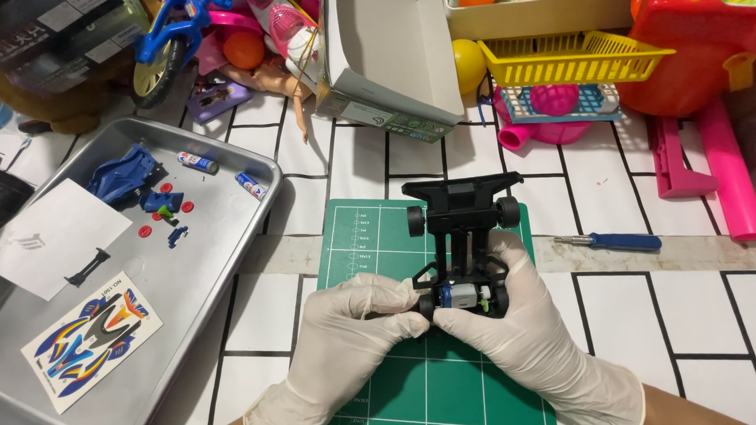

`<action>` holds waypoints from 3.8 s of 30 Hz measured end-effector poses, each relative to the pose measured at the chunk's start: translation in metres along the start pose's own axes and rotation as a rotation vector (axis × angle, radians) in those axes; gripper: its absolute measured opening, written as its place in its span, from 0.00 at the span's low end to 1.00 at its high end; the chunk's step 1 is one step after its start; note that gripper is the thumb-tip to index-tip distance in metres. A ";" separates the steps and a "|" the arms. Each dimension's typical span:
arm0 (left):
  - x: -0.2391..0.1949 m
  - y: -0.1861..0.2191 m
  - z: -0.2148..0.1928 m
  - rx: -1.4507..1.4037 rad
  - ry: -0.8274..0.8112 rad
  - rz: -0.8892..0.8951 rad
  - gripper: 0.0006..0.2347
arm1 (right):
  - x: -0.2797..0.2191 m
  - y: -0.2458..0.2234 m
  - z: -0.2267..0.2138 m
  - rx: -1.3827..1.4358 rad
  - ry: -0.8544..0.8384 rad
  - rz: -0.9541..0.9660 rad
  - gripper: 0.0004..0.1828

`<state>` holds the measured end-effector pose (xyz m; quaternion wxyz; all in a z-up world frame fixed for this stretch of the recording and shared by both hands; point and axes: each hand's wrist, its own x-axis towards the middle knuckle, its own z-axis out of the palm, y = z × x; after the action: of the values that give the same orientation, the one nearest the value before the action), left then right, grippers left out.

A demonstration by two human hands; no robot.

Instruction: Assembling a toy car chassis by installing batteries and snapping on plastic covers.

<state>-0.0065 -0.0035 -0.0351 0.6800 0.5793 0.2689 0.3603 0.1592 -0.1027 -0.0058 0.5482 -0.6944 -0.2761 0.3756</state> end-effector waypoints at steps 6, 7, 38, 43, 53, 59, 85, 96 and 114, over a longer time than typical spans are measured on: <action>0.000 -0.004 -0.001 -0.015 -0.006 0.019 0.09 | 0.000 -0.001 0.000 0.010 0.008 0.038 0.49; 0.000 0.000 -0.001 -0.016 -0.005 0.020 0.09 | -0.001 -0.001 0.000 0.009 0.007 0.038 0.49; 0.013 0.046 0.003 1.007 -0.274 -0.146 0.24 | 0.035 0.015 -0.024 -0.655 0.056 -0.846 0.01; 0.011 0.023 -0.008 1.116 -0.283 0.033 0.18 | 0.032 0.017 -0.021 -0.731 0.055 -0.890 0.06; 0.021 0.006 -0.021 1.188 -0.210 0.294 0.05 | 0.032 0.016 -0.020 -0.719 0.054 -0.894 0.07; 0.030 -0.001 -0.016 1.027 -0.201 0.246 0.11 | 0.040 0.017 -0.019 -0.745 0.035 -0.856 0.07; 0.081 0.140 -0.058 1.049 0.376 0.038 0.06 | 0.103 0.028 -0.034 -0.796 0.014 -0.665 0.12; 0.133 0.098 -0.099 1.542 0.204 -0.440 0.21 | 0.097 0.028 -0.031 -0.699 -0.049 -0.786 0.13; 0.100 0.146 -0.057 1.202 0.337 -0.214 0.19 | 0.075 -0.017 -0.036 -0.260 0.007 -0.634 0.07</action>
<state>-0.0177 0.1202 0.1031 0.2163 0.7652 0.5842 0.1626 0.2318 -0.0585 -0.0017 0.5455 -0.6392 -0.5221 0.1457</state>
